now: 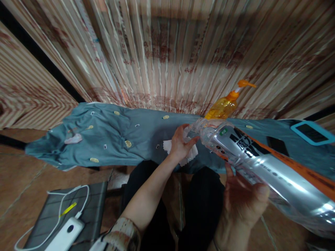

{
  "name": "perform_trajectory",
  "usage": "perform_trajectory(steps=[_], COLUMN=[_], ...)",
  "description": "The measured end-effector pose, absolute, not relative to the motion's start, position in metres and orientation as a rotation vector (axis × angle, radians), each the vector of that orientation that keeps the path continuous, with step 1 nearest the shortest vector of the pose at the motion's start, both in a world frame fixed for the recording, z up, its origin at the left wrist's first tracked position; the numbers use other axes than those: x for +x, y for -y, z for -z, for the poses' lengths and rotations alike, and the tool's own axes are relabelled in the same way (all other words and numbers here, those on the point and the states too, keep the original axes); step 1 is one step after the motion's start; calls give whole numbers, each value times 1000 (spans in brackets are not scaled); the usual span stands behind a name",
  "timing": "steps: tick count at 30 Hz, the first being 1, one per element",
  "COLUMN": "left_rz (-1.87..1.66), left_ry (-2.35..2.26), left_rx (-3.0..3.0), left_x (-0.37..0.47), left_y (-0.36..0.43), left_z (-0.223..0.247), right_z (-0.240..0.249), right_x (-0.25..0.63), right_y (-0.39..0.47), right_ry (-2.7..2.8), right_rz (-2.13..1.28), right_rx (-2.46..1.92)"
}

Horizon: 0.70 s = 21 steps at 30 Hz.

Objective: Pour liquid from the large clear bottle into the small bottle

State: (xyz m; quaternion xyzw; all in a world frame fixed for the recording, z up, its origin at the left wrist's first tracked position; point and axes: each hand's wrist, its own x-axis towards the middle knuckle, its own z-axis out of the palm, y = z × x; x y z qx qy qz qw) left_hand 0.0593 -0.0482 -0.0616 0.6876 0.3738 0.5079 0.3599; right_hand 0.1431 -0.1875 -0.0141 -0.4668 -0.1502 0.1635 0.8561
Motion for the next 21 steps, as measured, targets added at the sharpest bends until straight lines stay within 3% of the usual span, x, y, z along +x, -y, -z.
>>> perform_trajectory(steps=[21], left_rz=[-1317], left_ry=[-960], left_rx=[1767], left_x=[60], left_y=[47], left_z=[63], right_z=[18], right_x=[146], right_y=[189], right_ry=[371], right_rz=[-343], right_rx=[-934])
